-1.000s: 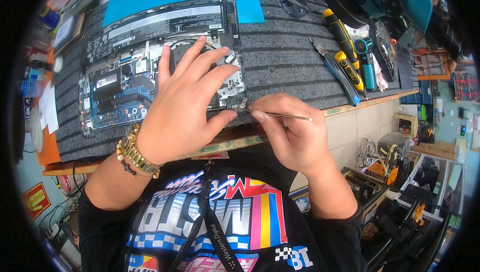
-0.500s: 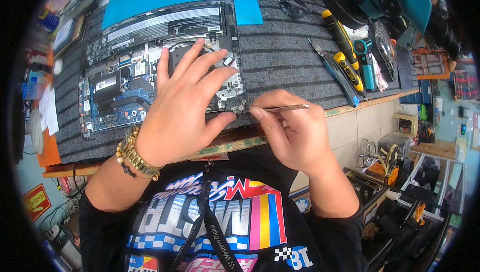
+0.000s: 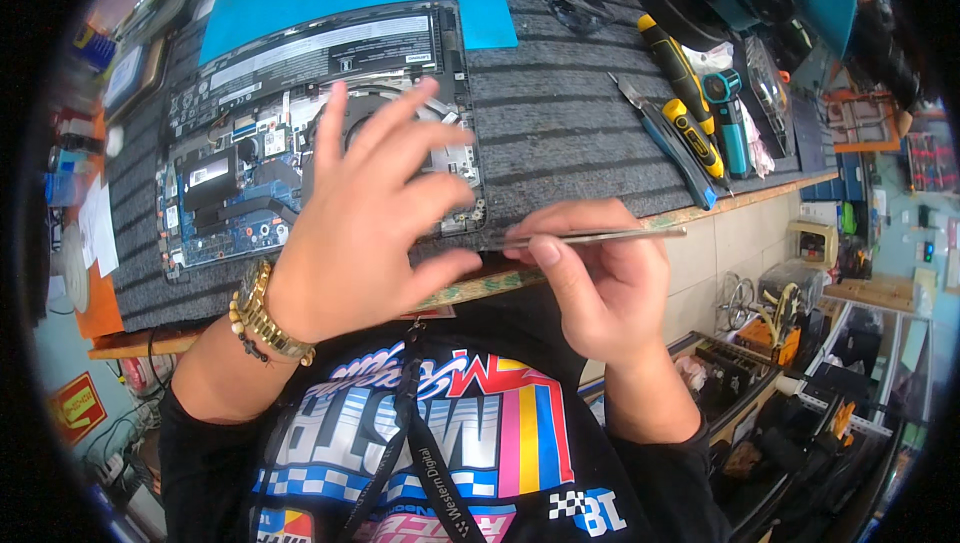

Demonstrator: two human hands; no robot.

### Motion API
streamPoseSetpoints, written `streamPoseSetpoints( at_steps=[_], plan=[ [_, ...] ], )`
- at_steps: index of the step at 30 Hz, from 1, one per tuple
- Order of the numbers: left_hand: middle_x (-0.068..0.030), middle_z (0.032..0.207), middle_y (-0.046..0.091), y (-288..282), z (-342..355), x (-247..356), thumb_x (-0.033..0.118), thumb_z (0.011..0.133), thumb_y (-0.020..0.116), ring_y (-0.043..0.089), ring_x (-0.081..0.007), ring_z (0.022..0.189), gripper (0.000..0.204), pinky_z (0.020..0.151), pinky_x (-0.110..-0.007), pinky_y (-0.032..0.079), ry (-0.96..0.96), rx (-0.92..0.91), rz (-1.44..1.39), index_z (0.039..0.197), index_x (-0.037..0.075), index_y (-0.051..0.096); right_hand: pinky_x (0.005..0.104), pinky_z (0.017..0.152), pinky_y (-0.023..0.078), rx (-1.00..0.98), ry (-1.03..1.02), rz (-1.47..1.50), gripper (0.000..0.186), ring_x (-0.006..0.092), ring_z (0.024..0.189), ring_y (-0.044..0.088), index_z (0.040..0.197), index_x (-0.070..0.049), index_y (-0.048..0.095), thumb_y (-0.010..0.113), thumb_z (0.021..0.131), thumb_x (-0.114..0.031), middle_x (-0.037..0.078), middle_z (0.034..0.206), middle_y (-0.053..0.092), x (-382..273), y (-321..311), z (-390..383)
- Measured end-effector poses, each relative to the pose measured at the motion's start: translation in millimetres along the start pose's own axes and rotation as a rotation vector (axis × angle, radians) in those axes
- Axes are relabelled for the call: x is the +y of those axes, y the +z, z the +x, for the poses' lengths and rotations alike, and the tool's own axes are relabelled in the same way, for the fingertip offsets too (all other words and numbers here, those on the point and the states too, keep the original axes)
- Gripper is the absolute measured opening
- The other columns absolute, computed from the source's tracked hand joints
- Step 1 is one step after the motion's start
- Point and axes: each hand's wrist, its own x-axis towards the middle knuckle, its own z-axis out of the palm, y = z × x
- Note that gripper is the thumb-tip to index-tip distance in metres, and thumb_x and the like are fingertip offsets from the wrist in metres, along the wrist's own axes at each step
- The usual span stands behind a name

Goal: The person uses tweezers to manipulate small internal components and connectors inside an open laptop, uses a heat gun to apply localized heat to the chassis, and uses wire cutters to trim a small component before applying more heat.

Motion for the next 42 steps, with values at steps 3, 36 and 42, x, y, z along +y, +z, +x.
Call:
streamPoseSetpoints(
  at_steps=[3, 36, 42],
  plan=[
    [-0.0046, 0.119, 0.07, 2, -1, 7, 0.03, 0.078, 0.096, 0.064, -0.0318, 0.135, 0.035, 0.122, -0.066, 0.031, 0.139, -0.02, -0.13, 0.096, 0.011, 0.073, 0.0364, 0.09, 0.064, 0.005, -0.017, -0.001, 0.012, 0.0233, 0.097, 0.078, 0.119, 0.009, 0.065, 0.068, 0.109, 0.002, 0.022, 0.111, 0.079, -7, 2, -13],
    [-0.0136, 0.153, 0.062, 7, -5, -1, 0.029, 0.078, 0.098, 0.047, -0.0414, 0.157, 0.067, 0.129, -0.07, 0.023, -0.127, -0.029, 0.108, 0.135, 0.012, 0.069, 0.0288, 0.073, 0.064, 0.028, -0.119, -0.404, 0.015, 0.0176, 0.086, 0.081, 0.114, 0.002, 0.079, 0.08, 0.099, 0.005, 0.011, 0.106, 0.081, 9, 6, 12],
    [-0.0133, 0.153, 0.062, 7, -5, -1, 0.029, 0.077, 0.098, 0.046, -0.0411, 0.158, 0.067, 0.129, -0.07, 0.023, -0.131, -0.031, 0.101, 0.136, 0.012, 0.069, 0.0304, 0.07, 0.064, -0.017, -0.123, -0.494, 0.016, 0.0204, 0.082, 0.08, 0.111, 0.0, 0.078, 0.082, 0.097, 0.005, 0.012, 0.103, 0.08, 3, 9, 16]
  ],
)
